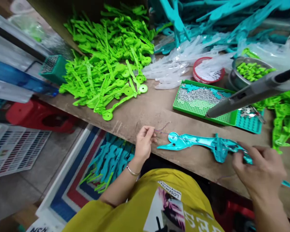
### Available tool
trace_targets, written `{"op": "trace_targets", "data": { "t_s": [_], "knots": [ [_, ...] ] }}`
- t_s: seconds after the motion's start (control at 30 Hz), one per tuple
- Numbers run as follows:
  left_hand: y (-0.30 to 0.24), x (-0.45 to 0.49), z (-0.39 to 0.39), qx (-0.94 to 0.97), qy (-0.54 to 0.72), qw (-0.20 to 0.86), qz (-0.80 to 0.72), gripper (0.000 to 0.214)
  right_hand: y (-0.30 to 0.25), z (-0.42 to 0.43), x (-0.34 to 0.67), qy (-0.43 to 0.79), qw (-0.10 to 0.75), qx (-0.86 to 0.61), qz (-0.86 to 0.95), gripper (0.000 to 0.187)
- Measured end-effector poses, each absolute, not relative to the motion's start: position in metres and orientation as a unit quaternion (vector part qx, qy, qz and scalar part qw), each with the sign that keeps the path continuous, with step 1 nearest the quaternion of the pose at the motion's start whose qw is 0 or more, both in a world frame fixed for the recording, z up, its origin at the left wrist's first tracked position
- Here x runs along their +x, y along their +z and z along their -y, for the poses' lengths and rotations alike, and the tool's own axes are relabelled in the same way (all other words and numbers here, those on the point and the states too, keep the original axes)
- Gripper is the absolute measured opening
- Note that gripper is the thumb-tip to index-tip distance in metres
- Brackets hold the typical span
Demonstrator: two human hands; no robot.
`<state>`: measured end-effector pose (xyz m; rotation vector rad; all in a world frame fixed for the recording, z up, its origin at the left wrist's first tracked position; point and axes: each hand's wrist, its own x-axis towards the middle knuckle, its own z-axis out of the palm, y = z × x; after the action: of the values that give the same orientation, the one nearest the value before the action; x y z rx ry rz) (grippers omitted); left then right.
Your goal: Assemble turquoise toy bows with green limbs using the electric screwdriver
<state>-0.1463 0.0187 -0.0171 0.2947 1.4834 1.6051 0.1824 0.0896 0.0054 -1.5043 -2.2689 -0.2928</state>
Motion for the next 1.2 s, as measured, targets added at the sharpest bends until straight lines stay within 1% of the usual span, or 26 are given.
{"op": "trace_targets", "data": {
  "t_s": [0.07, 0.1, 0.13, 0.2, 0.27, 0.3, 0.37, 0.43, 0.5, 0.53, 0.6, 0.63, 0.67, 0.7, 0.8, 0.9, 0.97, 1.0, 1.03, 1.07, 1.1, 1.17, 1.2],
  "knots": [
    [-0.014, -0.142, -0.021, 0.115, 0.652, 0.459, -0.593, 0.041, 0.020, -0.093, 0.155, -0.074, 0.255, -0.501, 0.823, 0.027],
    [-0.013, -0.139, -0.022, 0.114, 0.654, 0.463, -0.588, 0.041, 0.026, -0.093, 0.136, -0.016, 0.284, -0.462, 0.840, 0.028],
    [-0.011, -0.137, -0.023, 0.114, 0.655, 0.467, -0.583, 0.040, 0.030, -0.094, 0.114, 0.066, 0.292, -0.425, 0.854, 0.028],
    [-0.008, -0.131, -0.024, 0.118, 0.659, 0.469, -0.575, 0.039, 0.031, -0.092, 0.070, 0.195, 0.280, -0.365, 0.866, 0.034],
    [-0.007, -0.123, -0.023, 0.129, 0.663, 0.466, -0.573, 0.037, 0.026, -0.088, 0.033, 0.322, 0.261, -0.344, 0.843, 0.041],
    [-0.007, -0.120, -0.021, 0.136, 0.663, 0.462, -0.573, 0.036, 0.023, -0.086, 0.019, 0.384, 0.256, -0.350, 0.815, 0.040],
    [-0.008, -0.118, -0.019, 0.150, 0.663, 0.456, -0.575, 0.035, 0.017, -0.084, 0.003, 0.487, 0.254, -0.378, 0.745, 0.032],
    [-0.007, -0.127, -0.019, 0.193, 0.652, 0.443, -0.584, 0.032, 0.014, -0.086, 0.000, 0.538, 0.256, -0.402, 0.695, 0.029],
    [-0.004, -0.154, -0.021, 0.301, 0.612, 0.372, -0.630, 0.029, 0.014, -0.095, 0.007, 0.548, 0.261, -0.423, 0.673, 0.029],
    [-0.001, -0.174, -0.024, 0.376, 0.569, 0.293, -0.670, 0.030, 0.014, -0.101, 0.013, 0.548, 0.263, -0.432, 0.666, 0.030],
    [0.004, -0.222, -0.032, 0.458, 0.440, 0.101, -0.766, 0.036, 0.015, -0.113, 0.026, 0.553, 0.269, -0.454, 0.645, 0.032],
    [0.005, -0.247, -0.038, 0.467, 0.356, 0.028, -0.809, 0.038, 0.015, -0.118, 0.033, 0.558, 0.272, -0.464, 0.632, 0.034],
    [0.006, -0.271, -0.043, 0.471, 0.272, -0.016, -0.839, 0.040, 0.014, -0.123, 0.039, 0.565, 0.273, -0.471, 0.620, 0.035],
    [0.005, -0.293, -0.049, 0.481, 0.205, -0.032, -0.852, 0.041, 0.014, -0.127, 0.045, 0.571, 0.272, -0.477, 0.610, 0.035],
    [0.004, -0.333, -0.061, 0.508, 0.175, -0.008, -0.843, 0.036, 0.013, -0.131, 0.055, 0.572, 0.267, -0.492, 0.599, 0.035],
    [0.009, -0.339, -0.061, 0.528, 0.186, 0.011, -0.829, 0.039, 0.012, -0.130, 0.057, 0.559, 0.274, -0.501, 0.601, 0.034],
    [0.017, -0.327, -0.057, 0.531, 0.239, 0.024, -0.813, 0.038, 0.013, -0.129, 0.056, 0.553, 0.283, -0.498, 0.605, 0.034],
    [0.022, -0.317, -0.055, 0.523, 0.295, 0.045, -0.798, 0.035, 0.012, -0.128, 0.055, 0.552, 0.285, -0.493, 0.609, 0.035],
    [0.026, -0.304, -0.053, 0.505, 0.365, 0.086, -0.777, 0.031, 0.011, -0.128, 0.054, 0.554, 0.284, -0.486, 0.613, 0.035],
    [0.029, -0.290, -0.052, 0.472, 0.440, 0.150, -0.749, 0.029, 0.010, -0.127, 0.054, 0.557, 0.280, -0.478, 0.618, 0.036],
    [0.031, -0.273, -0.051, 0.425, 0.504, 0.239, -0.713, 0.030, 0.007, -0.126, 0.053, 0.559, 0.272, -0.472, 0.625, 0.036],
    [0.027, -0.237, -0.053, 0.313, 0.594, 0.400, -0.624, 0.035, 0.001, -0.124, 0.054, 0.555, 0.254, -0.467, 0.641, 0.035],
    [0.022, -0.219, -0.054, 0.262, 0.616, 0.456, -0.587, 0.038, -0.003, -0.123, 0.054, 0.548, 0.246, -0.467, 0.649, 0.034]
  ]
}}
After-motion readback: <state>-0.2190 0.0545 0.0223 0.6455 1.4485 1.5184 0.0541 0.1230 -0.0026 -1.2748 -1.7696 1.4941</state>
